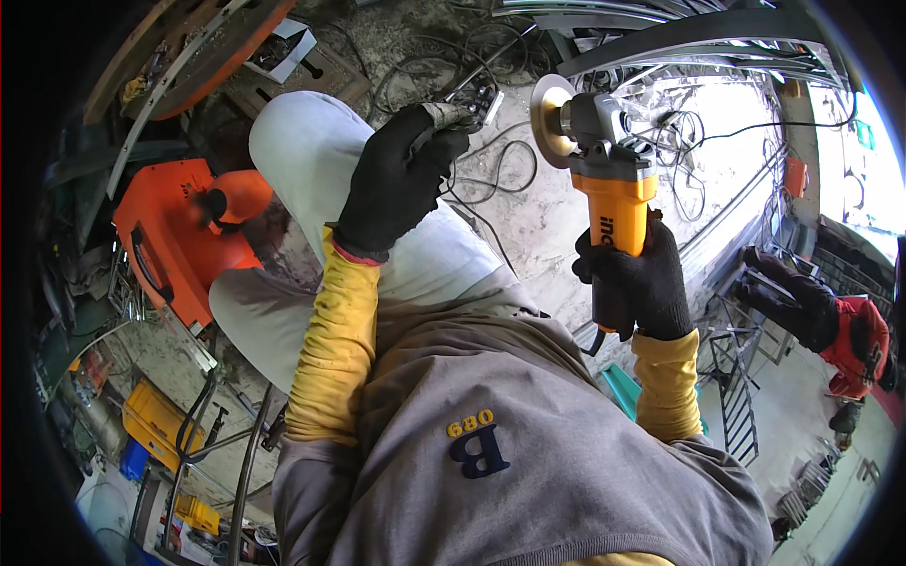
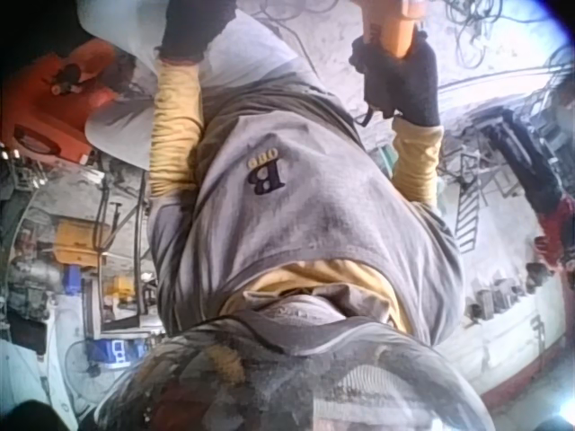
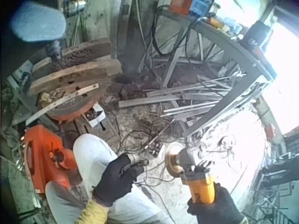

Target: The person smooths the edges of metal pieces with an angle grinder, then uses a drill press to create holes in metal strips.

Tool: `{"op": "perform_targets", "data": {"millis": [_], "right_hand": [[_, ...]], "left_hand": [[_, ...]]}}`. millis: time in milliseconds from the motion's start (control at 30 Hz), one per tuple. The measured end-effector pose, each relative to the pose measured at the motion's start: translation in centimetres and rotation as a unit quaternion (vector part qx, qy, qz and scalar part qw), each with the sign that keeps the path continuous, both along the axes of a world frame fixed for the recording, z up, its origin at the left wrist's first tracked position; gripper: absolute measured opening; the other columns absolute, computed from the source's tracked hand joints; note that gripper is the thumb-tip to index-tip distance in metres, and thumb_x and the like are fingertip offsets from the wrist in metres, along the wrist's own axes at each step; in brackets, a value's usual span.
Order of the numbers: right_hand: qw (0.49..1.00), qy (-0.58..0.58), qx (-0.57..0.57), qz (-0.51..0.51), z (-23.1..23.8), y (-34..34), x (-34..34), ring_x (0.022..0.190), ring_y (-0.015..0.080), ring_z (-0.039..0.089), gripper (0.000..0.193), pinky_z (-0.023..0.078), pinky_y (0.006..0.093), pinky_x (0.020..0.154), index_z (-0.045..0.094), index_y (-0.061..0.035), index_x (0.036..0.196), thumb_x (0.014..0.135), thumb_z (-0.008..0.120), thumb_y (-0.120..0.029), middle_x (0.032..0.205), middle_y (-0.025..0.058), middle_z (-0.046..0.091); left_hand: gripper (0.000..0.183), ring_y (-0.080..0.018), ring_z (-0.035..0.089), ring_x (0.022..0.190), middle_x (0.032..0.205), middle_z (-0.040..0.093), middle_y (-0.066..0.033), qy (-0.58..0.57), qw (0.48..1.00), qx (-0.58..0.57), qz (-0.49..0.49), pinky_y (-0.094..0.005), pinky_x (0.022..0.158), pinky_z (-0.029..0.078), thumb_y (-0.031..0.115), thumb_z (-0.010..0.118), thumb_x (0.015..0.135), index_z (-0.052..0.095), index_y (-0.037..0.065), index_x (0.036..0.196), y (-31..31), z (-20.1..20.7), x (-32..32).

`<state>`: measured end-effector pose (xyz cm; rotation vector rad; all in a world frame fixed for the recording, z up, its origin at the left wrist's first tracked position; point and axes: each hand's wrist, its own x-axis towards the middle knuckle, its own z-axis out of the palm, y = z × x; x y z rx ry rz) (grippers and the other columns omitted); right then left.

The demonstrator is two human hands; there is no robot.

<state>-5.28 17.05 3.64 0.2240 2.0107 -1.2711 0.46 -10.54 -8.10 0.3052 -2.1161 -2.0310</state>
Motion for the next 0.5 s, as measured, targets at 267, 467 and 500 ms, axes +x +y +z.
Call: {"op": "perform_targets", "data": {"millis": [267, 467, 500], "right_hand": [[0.999, 0.004, 0.010, 0.045, 0.8, -0.6, 0.3, 0.080, 0.0158, 0.070, 0.054, 0.058, 0.0324, 0.076, 0.061, 0.0015, 0.123, 0.075, 0.085, -0.006, 0.091, 0.0081, 0.073], [0.998, 0.020, 0.030, 0.053, 1.3, -1.1, 0.7, 0.074, 0.0158, 0.069, 0.038, 0.057, 0.0315, 0.068, 0.066, 0.0009, 0.106, 0.072, 0.082, -0.008, 0.086, 0.0069, 0.073], [0.998, 0.005, 0.029, 0.051, 1.3, -1.0, 0.7, 0.076, 0.0155, 0.069, 0.041, 0.057, 0.0316, 0.069, 0.065, 0.0008, 0.108, 0.072, 0.083, -0.007, 0.088, 0.0070, 0.073]], "left_hand": [[0.022, -0.0117, 0.066, 0.088, 0.109, 0.073, -0.0073, 0.077, 0.994, -0.069, -0.023, -0.0260, 0.076, 0.054, 0.010, 0.061, 0.107, 0.068, -0.002, 0.124, -0.1, -1.5, -0.2], [0.024, -0.0233, 0.070, 0.100, 0.115, 0.069, -0.0135, 0.130, 0.978, -0.163, 0.002, -0.0328, 0.088, 0.057, 0.004, 0.064, 0.103, 0.066, -0.004, 0.125, 0.2, -2.3, -0.1], [0.024, -0.0233, 0.070, 0.100, 0.115, 0.069, -0.0135, 0.130, 0.978, -0.162, 0.002, -0.0328, 0.088, 0.057, 0.004, 0.064, 0.103, 0.066, -0.004, 0.125, 0.1, -2.3, -0.2]]}}
